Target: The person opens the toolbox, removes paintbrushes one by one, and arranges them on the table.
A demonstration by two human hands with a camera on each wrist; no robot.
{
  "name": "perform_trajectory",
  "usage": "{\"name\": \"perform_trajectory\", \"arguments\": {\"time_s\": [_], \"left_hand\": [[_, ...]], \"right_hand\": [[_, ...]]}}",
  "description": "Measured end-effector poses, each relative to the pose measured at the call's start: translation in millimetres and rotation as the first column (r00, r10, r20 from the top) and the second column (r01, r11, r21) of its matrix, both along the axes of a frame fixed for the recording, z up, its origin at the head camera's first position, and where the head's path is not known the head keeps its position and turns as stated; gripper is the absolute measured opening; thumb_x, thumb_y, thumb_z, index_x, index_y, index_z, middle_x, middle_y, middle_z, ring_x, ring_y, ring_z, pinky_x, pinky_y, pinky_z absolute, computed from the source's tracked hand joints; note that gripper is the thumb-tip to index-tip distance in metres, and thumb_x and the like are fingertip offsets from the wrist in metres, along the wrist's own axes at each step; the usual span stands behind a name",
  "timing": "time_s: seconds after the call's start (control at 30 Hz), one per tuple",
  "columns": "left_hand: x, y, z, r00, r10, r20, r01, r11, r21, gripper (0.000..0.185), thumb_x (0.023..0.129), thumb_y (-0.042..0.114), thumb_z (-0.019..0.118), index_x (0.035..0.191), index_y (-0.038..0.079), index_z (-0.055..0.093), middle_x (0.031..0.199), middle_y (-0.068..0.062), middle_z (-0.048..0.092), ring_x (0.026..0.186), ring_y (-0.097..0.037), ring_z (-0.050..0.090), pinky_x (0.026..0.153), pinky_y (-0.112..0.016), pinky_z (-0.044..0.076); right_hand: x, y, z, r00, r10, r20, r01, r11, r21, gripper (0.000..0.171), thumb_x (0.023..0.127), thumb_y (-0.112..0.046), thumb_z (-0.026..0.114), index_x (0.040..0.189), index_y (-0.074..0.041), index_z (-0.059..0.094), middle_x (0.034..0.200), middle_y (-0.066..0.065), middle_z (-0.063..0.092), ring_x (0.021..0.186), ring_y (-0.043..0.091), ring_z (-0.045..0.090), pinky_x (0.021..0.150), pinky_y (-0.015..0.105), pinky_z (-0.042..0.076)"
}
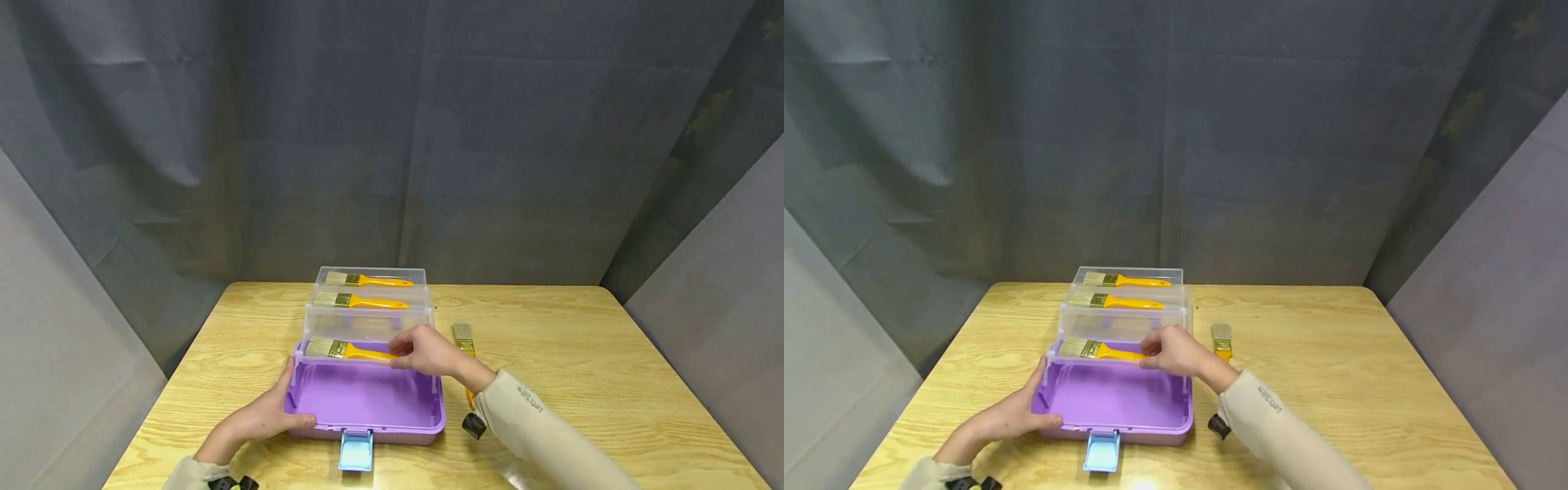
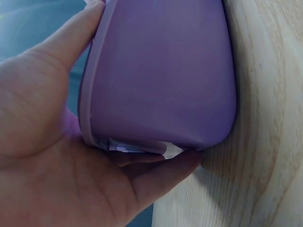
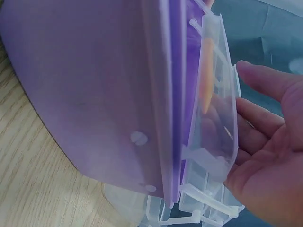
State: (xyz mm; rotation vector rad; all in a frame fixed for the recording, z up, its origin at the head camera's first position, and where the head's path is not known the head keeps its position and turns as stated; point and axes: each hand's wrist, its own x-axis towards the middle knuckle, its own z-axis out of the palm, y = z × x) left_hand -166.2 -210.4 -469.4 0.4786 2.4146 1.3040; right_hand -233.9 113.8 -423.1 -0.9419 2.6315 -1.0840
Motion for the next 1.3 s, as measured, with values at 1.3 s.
{"name": "perform_trajectory", "arguments": {"time_s": [1.3], "left_hand": [[0.4, -1, 1.3, 1.0, 0.011, -0.004, -0.011, 0.999, -0.034, 0.122, 0.08, 0.03, 0.076, 0.144, -0.001, -0.023, 0.151, -0.03, -0.013, 0.137, -0.047, 0.0, 0.108, -0.058, 0.006]], "right_hand": [[5.0, -24, 15.9, 0.992, -0.12, -0.025, 0.117, 0.987, -0.107, 0.026, 0.082, -0.007, 0.072, 0.107, -0.003, 0.072, 0.1, 0.005, 0.071, 0.087, 0.012, 0.064, 0.075, 0.023, 0.052]]}}
